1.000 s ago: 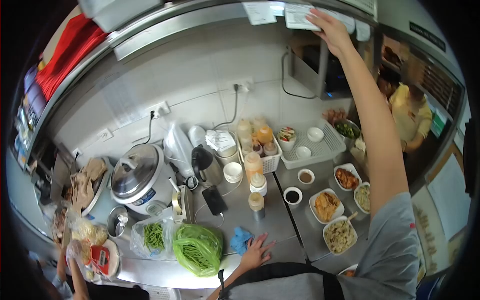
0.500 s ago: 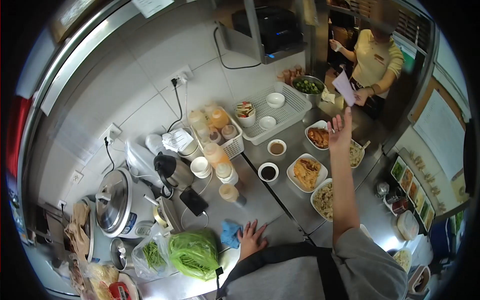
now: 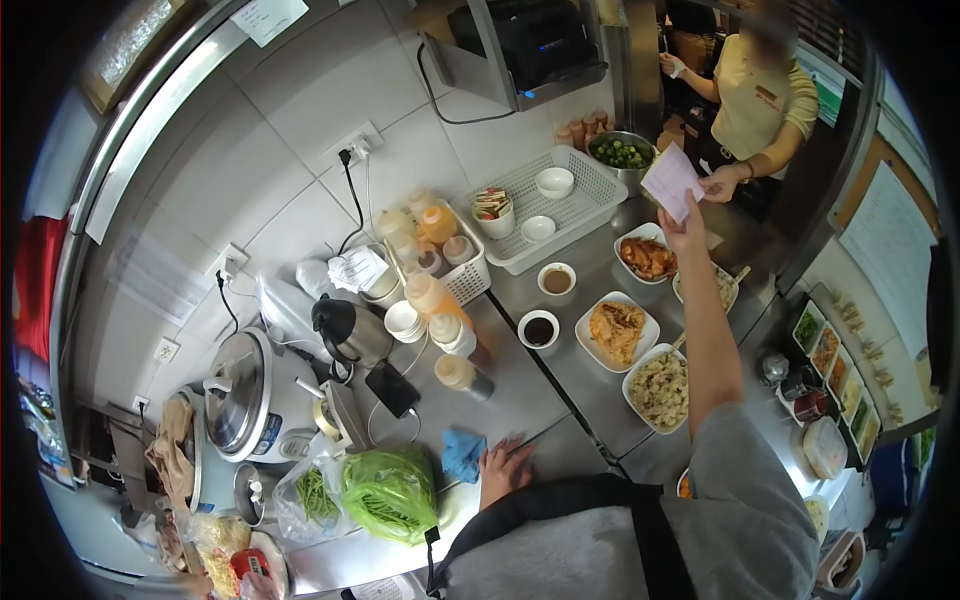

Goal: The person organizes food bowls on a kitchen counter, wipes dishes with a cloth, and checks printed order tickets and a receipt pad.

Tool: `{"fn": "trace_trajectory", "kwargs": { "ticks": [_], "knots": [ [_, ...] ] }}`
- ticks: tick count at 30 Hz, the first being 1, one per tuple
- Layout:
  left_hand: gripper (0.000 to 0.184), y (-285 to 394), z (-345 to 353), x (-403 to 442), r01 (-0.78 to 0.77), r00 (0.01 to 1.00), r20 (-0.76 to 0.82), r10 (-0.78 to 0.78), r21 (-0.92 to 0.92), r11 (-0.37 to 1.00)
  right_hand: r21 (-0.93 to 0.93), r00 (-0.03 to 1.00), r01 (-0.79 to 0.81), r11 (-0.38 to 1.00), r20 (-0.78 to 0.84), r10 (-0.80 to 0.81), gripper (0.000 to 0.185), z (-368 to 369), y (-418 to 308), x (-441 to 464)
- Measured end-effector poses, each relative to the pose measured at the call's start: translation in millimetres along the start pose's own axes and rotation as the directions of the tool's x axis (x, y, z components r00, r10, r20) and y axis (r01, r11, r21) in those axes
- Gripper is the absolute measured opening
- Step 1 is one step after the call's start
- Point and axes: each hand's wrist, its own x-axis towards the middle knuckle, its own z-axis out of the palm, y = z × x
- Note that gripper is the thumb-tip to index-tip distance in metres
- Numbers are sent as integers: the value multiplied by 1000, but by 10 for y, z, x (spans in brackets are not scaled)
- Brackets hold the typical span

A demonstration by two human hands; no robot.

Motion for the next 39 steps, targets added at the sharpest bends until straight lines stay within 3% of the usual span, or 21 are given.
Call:
{"fn": "trace_trajectory", "kwargs": {
  "ticks": [2, 5, 7, 9, 12, 13, 15, 17, 19, 21, 23, 24, 25, 27, 29, 31, 32, 35, 37, 38, 39],
  "knots": [
    [45, 8, -60, -14, -9, 1000, 0, 9, -26, 1000, -2, 987, 131, 991, 91, -130, 33, -57, 43, -63],
    [45, 59, -238, 19, 19, 999, 37, -12, -191, 981, -120, 988, 84, 989, 137, -68, 24, -95, -35, -381],
    [45, 157, -417, 140, 13, 1000, 19, -8, -288, 958, -358, 948, 101, 928, 318, 20, 25, -195, -69, -614],
    [47, 334, -664, 320, -29, 999, -53, 12, -329, 944, -607, 858, 178, 774, 481, 180, 25, 4, -182, -1203],
    [47, 766, -1236, 763, -203, 966, -210, 148, -271, 941, -861, 657, 377, 341, 508, 556, 22, 373, -289, -1871],
    [46, 913, -1420, 923, -271, 942, -268, 204, -244, 931, -860, 557, 475, 187, 458, 692, 22, 485, -311, -2069],
    [41, 1183, -1728, 1209, -402, 866, -364, 343, -96, 911, -742, 414, 668, 47, 423, 806, 21, 751, -285, -2536],
    [37, 1340, -1884, 1422, -459, 871, -276, 407, -158, 874, -637, 333, 771, -15, 382, 862, 23, 870, -183, -2852],
    [30, 1271, -1765, 1438, -273, 950, -29, 311, -560, 782, -599, 322, 799, -44, 365, 874, 27, 917, -109, -3072],
    [29, 1251, -1661, 1416, -48, 950, 158, 270, -778, 626, -460, 304, 886, 68, 683, 664, 28, 918, -91, -3287],
    [27, 1261, -1600, 1321, -119, 981, 1, 196, -792, 598, -297, 238, 940, 167, 923, 301, 27, 936, -107, -3538],
    [26, 1265, -1602, 1273, -95, 991, -22, 130, -808, 581, -216, 206, 954, 210, 976, 65, 26, 931, -150, -3698],
    [26, 1267, -1597, 1223, -67, 997, -41, 60, -825, 561, -169, 185, 940, 297, 982, -27, 22, 846, -221, -3894],
    [27, 1282, -1592, 1141, -47, 998, -62, -20, -896, 443, -143, 156, 868, 475, 988, 13, 18, 733, -398, -4257],
    [29, 1337, -1597, 1094, -91, 987, -136, -84, -909, 406, -228, 73, 740, 633, 963, 261, 18, 757, -616, -4557],
    [32, 1371, -1621, 1025, -122, 979, -177, -101, -905, 408, -185, -68, 611, 770, 957, 284, 19, 734, -557, -4631],
    [33, 1390, -1626, 998, -139, 974, -199, -107, -902, 408, -84, -140, 545, 834, 972, 189, 20, 694, -387, -4642],
    [37, 1433, -1630, 940, -186, 951, -271, -150, -887, 424, -31, -363, 389, 921, 913, 184, 22, 720, -327, -4547],
    [39, 1438, -1623, 913, -194, 941, -284, -182, -897, 397, -12, -230, 468, 884, 964, 135, 24, 721, -279, -4726],
    [39, 1445, -1609, 898, -198, 937, -289, -195, -902, 383, 7, -21, 586, 810, 1000, 7, 26, 689, -146, -5087],
    [40, 1456, -1598, 881, -199, 933, -294, -206, -901, 386, 6, 81, 658, 753, 994, -78, 28, 683, -108, -5160]
  ]
}}
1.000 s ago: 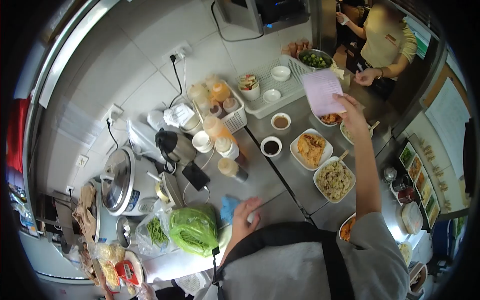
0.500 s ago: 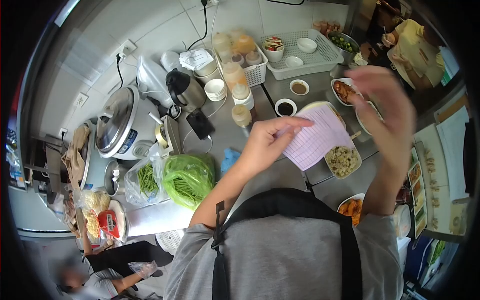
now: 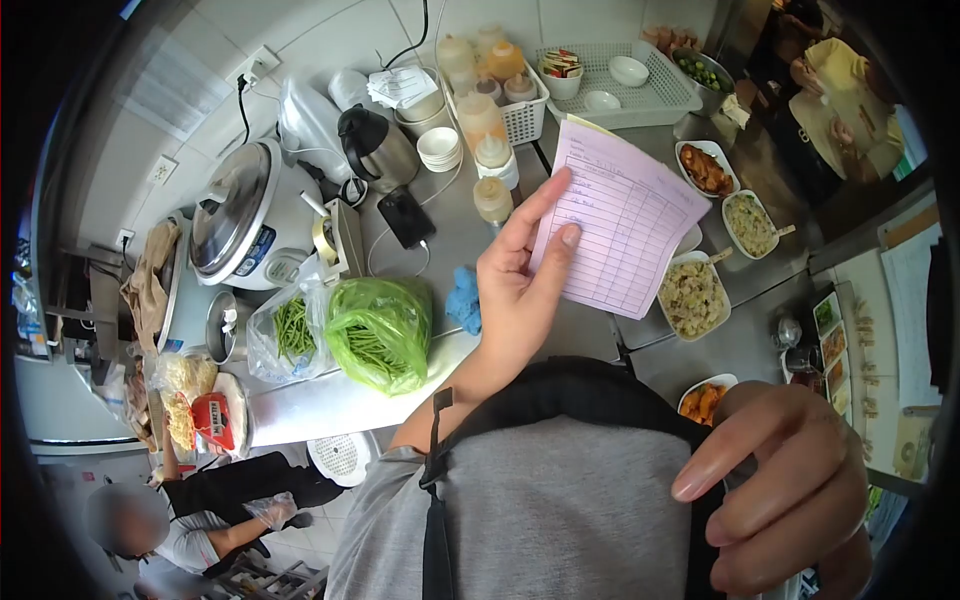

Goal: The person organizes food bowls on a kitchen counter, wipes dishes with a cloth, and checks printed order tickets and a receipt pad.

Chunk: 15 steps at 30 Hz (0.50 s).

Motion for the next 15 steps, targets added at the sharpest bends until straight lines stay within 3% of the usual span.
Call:
{"fn": "trace_trajectory", "kwargs": {
  "ticks": [1, 7, 9, 12, 15],
  "knots": [
    [41, 3, 5, -17, -5, 1000, -14, 5, 3, 1000, -90, 991, -15, 996, -133, 3, 30, 78, -20, -16],
    [42, -27, 15, -43, -43, 998, -54, 42, -20, 999, -291, 976, -48, 956, -218, -18, 39, -643, 884, -45],
    [43, -35, 27, -47, -46, 997, -60, 45, -25, 999, -229, 895, -396, 889, -315, 318, 64, -775, 1097, -160],
    [43, -56, 52, -42, -72, 994, -85, 71, -3, 997, -116, 812, -573, 811, -215, 543, 74, -772, 1251, -288],
    [44, -92, 43, -41, -78, 992, -94, 78, 9, 997, -57, 846, -531, 845, -95, 525, 82, -820, 1318, -329]
  ]
}}
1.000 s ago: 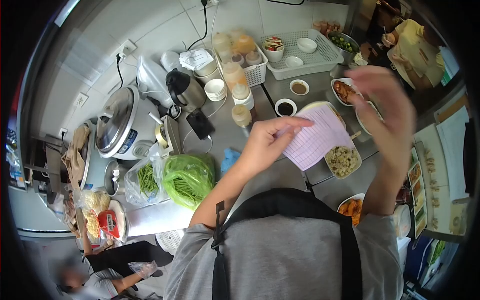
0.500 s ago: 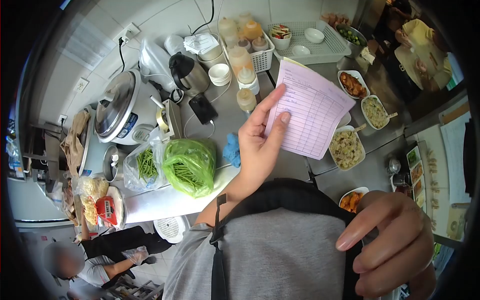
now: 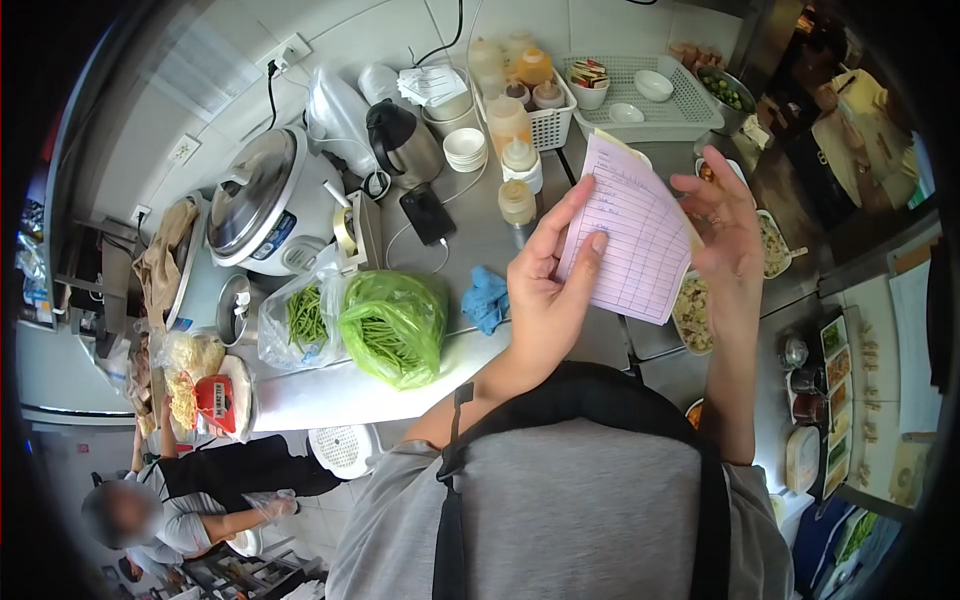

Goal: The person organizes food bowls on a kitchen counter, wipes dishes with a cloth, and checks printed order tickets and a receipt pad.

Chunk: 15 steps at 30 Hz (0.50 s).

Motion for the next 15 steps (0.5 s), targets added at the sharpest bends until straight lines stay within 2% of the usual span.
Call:
{"fn": "trace_trajectory", "kwargs": {
  "ticks": [3, 6, 9, 12, 15],
  "knots": [
    [46, 37, 5, -3, 43, 999, 6, -43, -56, 998, -34, 996, 79, 996, 47, -77, 88, 22, 11, 10],
    [50, 38, 7, -8, 67, 998, -9, -68, -75, 995, 41, 992, 112, 993, -62, -110, 73, 186, -18, -3],
    [54, 47, 9, -38, 83, 997, 1, -83, -88, 993, 5, 969, -139, 990, -207, 137, 42, 75, 108, -55],
    [55, 14, -3, -35, 73, 997, 14, -72, -47, 996, -29, 968, -100, 995, -235, 90, 18, 96, 70, -29],
    [55, 9, 13, -38, 84, 996, 17, -83, -75, 994, -16, 965, -94, 995, -248, 87, 17, 107, 73, -18]
  ]
}}
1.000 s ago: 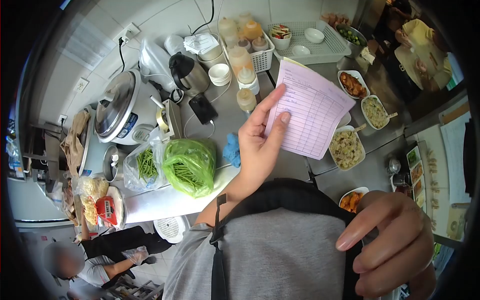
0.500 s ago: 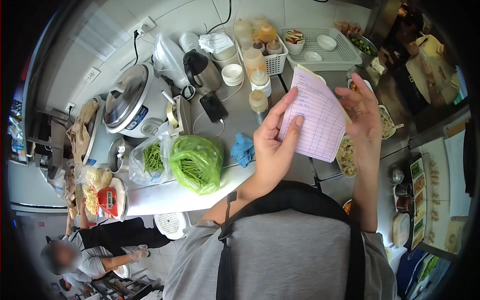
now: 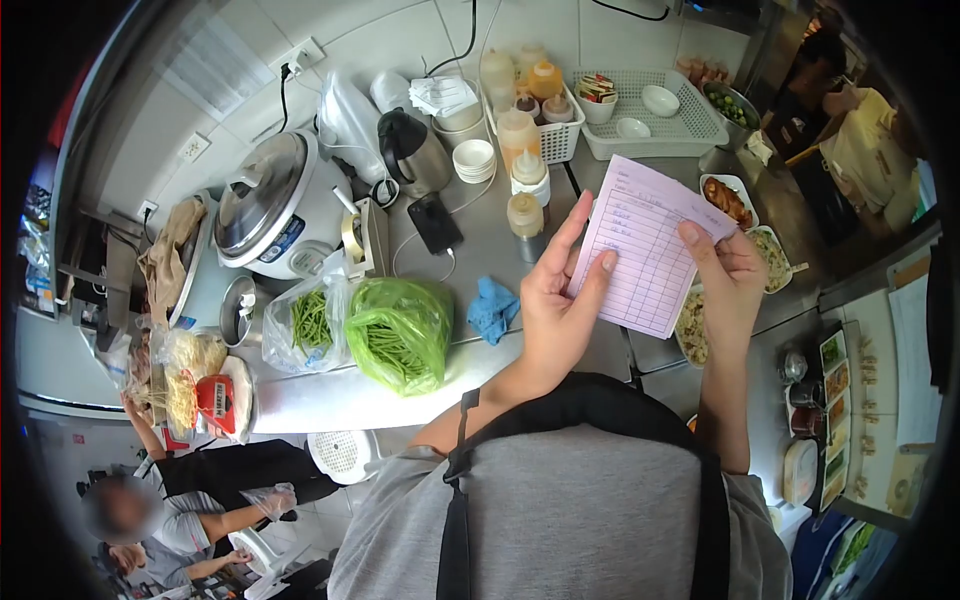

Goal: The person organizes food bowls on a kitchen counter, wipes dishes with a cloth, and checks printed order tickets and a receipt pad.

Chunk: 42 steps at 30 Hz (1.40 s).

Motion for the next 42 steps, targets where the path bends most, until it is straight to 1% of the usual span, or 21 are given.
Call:
{"fn": "trace_trajectory", "kwargs": {
  "ticks": [2, 5, 8, 17, 19, 21, 26, 32, 35, 38, 41, 42],
  "knots": [
    [55, -1, 7, -1, 6, 1000, 1, -6, 3, 1000, 3, 1000, 7, 1000, -1, -7, 18, -12, 30, 9],
    [52, -17, 16, -10, -19, 1000, 18, 18, 55, 998, 3, 1000, 4, 1000, -12, -4, 19, -13, 55, 15],
    [49, -37, -18, -31, -28, 996, 86, 30, -25, 999, -1, 999, -8, 1000, -39, 8, 21, -7, 62, 18],
    [47, -72, -6, -62, -20, 998, 65, 16, 67, 998, 6, 998, -41, 999, -50, 41, 23, -29, 115, 27],
    [50, -156, -31, -60, -53, 998, 49, 47, 127, 990, 15, 998, -47, 999, -43, 47, 23, -29, 122, 28],
    [51, -178, -33, -66, -59, 998, 39, 54, 145, 988, 26, 998, -55, 998, -39, 56, 24, -20, 126, 25],
    [51, -92, 21, -88, 13, 999, 29, -15, 66, 998, 53, 997, -54, 997, -46, 56, 26, -20, 188, 26],
    [50, -162, -11, -92, 9, 999, 43, -14, 106, 994, 62, 995, -70, 996, -68, 75, 29, -8, 210, 28],
    [48, -141, 10, -75, -23, 999, 28, 19, 153, 988, 95, 993, -91, 991, -67, 97, 30, 9, 202, 23],
    [42, -171, -36, -81, -67, 995, 86, 53, 167, 984, 113, 992, -101, 988, -67, 109, 30, 27, 202, 19],
    [40, -156, -13, -56, -33, 997, 74, 34, -11, 999, 109, 992, -90, 990, -82, 99, 30, 56, 205, 20],
    [41, -137, -15, -55, 1, 996, 85, 2, -39, 999, 106, 992, -83, 991, -90, 93, 29, 66, 207, 19]
  ]
}}
